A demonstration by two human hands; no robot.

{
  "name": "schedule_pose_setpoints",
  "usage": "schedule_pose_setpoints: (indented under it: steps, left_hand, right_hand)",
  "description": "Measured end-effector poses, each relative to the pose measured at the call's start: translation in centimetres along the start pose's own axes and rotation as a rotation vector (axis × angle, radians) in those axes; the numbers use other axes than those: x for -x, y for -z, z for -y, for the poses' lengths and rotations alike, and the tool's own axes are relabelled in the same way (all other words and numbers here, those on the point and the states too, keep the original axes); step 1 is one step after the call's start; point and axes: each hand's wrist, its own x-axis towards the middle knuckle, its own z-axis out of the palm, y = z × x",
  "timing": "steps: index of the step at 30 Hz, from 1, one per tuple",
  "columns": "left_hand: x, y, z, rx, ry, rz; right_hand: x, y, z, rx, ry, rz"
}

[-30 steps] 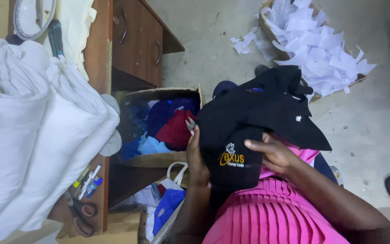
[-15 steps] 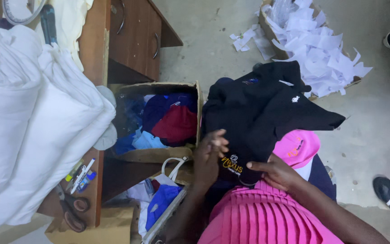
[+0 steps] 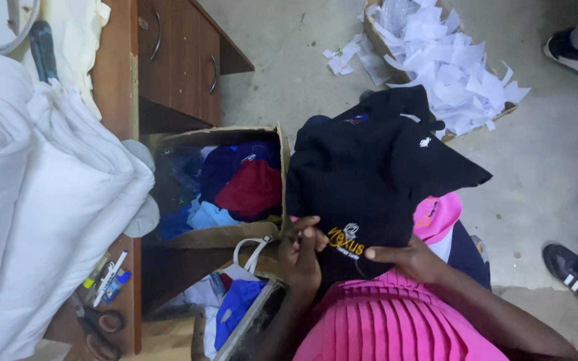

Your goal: The person trims loose threads from embroidered logos on black and maroon shirts using a small pair of shears, handling the shirts one by one from a pile on their lap and placing them aside after trimming.

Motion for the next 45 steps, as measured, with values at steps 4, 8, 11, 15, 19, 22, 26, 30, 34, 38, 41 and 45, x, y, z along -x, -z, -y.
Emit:
schedule_pose_setpoints:
  steps: [4,8,11,15,19,22,26,30,34,38,41,45]
  left_hand:
    - [1.4,0.4,-5.2,-0.528,-0.097,0.204]
    - [0.1,-1.9,-5.6,-0.581,0.026,0.351]
    - [0.3,-1.6,-2.1,-0.504,0.133,0.330]
    - [-0.6,-1.6,-1.3,-0.291,0.232,0.236]
    - [-0.5,-0.3,1.0,-0.325,0.215,0.288]
    - [-0.7,-0.2,0.0,-0.410,0.175,0.361]
    - [-0.9,1.6,2.7,-0.318,0.183,0.308]
    - [-1.4,3.2,3.9,0.055,0.333,0.191]
    - [-1.2,3.8,6.1,0.118,0.337,0.220]
    - [-2.0,4.4,5.9,0.157,0.304,0.173]
    - [-2.1,4.6,5.5,0.186,0.257,0.127]
    - [-2.2,4.7,5.7,0.244,0.231,0.111]
  right_hand:
    - [0.5,0.4,-2.5,0.627,0.129,-0.188]
    - [-0.7,0.0,-3.4,0.648,0.162,0.076]
    - [-1.1,-0.6,-3.9,0.621,0.100,-0.019]
    - [-1.0,-1.8,-2.0,0.528,-0.022,0.116]
    - [-2.1,1.0,-4.9,0.453,0.019,0.290]
    - [-1.3,-0.9,-1.2,0.373,0.029,0.352]
    - [-2.3,1.0,-4.2,0.275,-0.071,0.309]
    - [-2.5,-1.7,0.0,-0.237,0.008,-0.153]
    - [-4.2,2.4,-2.2,-0.111,0.127,-0.339]
    - [-3.3,6.3,-5.2,-0.040,0.199,-0.374]
    - [-2.5,7.7,-5.9,0.074,0.323,-0.418]
    - [-1.9,7.2,-5.8,0.046,0.348,-0.355]
